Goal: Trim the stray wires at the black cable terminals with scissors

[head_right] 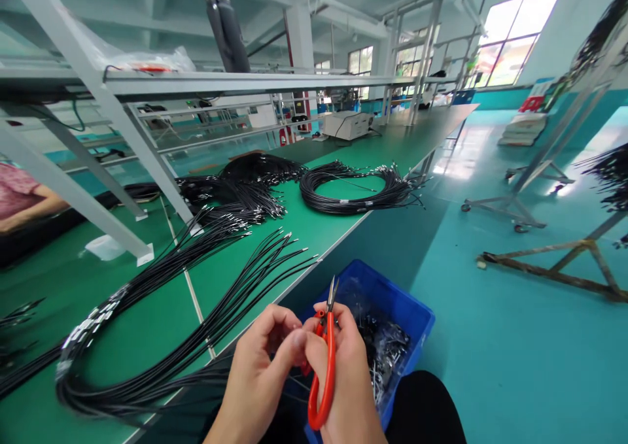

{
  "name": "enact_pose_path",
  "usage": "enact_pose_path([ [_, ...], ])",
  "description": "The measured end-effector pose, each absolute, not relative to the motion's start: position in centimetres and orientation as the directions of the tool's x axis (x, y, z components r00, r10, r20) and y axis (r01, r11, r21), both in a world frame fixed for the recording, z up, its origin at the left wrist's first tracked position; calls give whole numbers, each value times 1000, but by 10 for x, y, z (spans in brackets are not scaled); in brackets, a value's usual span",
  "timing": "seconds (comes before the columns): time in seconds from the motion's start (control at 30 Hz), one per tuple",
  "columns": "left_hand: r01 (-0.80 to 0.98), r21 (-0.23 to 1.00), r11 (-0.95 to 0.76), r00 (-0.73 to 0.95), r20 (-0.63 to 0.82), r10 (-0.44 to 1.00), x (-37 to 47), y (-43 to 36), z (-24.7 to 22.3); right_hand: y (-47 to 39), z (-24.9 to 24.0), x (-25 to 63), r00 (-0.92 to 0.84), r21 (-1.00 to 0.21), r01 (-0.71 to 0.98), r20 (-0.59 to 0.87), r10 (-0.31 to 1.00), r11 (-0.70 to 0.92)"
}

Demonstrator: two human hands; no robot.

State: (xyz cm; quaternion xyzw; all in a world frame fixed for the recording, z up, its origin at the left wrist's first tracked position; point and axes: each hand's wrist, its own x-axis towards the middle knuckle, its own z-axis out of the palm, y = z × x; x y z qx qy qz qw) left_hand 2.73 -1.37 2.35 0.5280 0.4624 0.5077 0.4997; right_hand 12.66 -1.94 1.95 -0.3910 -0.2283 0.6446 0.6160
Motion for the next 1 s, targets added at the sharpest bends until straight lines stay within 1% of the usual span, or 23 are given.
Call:
enact_pose_path([
  [0.07, -97, 994, -45, 58, 51, 997, 26, -12, 25, -18, 20, 126, 43, -761, -636, -200, 979, -127],
  [0.17, -273, 962, 21, 147, 21, 989, 23, -10, 27, -16, 17, 127, -20, -700, -701, -170, 985, -135],
  [0.23, -332, 942, 46, 142, 1, 990, 21, -9, 28, -14, 14, 128, -53, -675, -723, -157, 986, -146],
  [0.33, -372, 926, 70, 115, -29, 993, 21, -9, 28, -14, 11, 129, -85, -664, -730, -150, 985, -164],
  [0.5, -348, 937, 25, 160, 33, 987, 20, -5, 24, -15, 10, 130, -123, -641, -746, -134, 983, -181],
  [0.57, -255, 967, -25, 110, 55, 992, 16, -5, 23, -15, 11, 131, -124, -621, -760, -150, 981, -192],
  [0.6, -155, 985, -77, 61, 87, 994, 13, -5, 23, -15, 11, 131, -120, -611, -767, -162, 979, -195],
  [0.63, -17, 988, -156, 5, 156, 988, 11, -6, 24, -15, 11, 130, -117, -604, -772, -170, 978, -197],
  [0.67, 149, 957, -247, -34, 255, 966, 9, -7, 24, -14, 11, 130, -114, -599, -776, -176, 978, -198],
  [0.7, 323, 883, -339, -40, 371, 928, 7, -9, 25, -13, 12, 129, -110, -593, -780, -181, 977, -197],
  [0.73, 471, 780, -412, -14, 474, 881, 6, -10, 26, -13, 13, 128, -109, -590, -782, -188, 976, -201],
  [0.77, 574, 677, -461, 30, 545, 838, 5, -12, 26, -12, 13, 127, -108, -588, -782, -196, 975, -205],
  [0.8, 636, 597, -490, 75, 584, 808, 4, -13, 27, -12, 14, 126, -111, -585, -783, -202, 973, -211],
  [0.83, 670, 548, -501, 101, 601, 793, 3, -14, 28, -12, 15, 125, -114, -581, -785, -205, 972, -215],
  [0.87, 685, 531, -499, 106, 605, 789, 2, -14, 28, -12, 16, 125, -118, -577, -787, -203, 972, -216],
  [0.9, 683, 544, -488, 89, 600, 795, 1, -13, 28, -12, 17, 124, -123, -574, -790, -199, 972, -217],
  [0.97, 629, 639, -444, 37, 545, 838, -2, -12, 29, -12, 19, 124, -117, -565, -799, -190, 975, -206],
  [1.0, 571, 712, -409, 26, 482, 876, -3, -12, 29, -12, 19, 124, -111, -561, -804, -186, 976, -198],
])
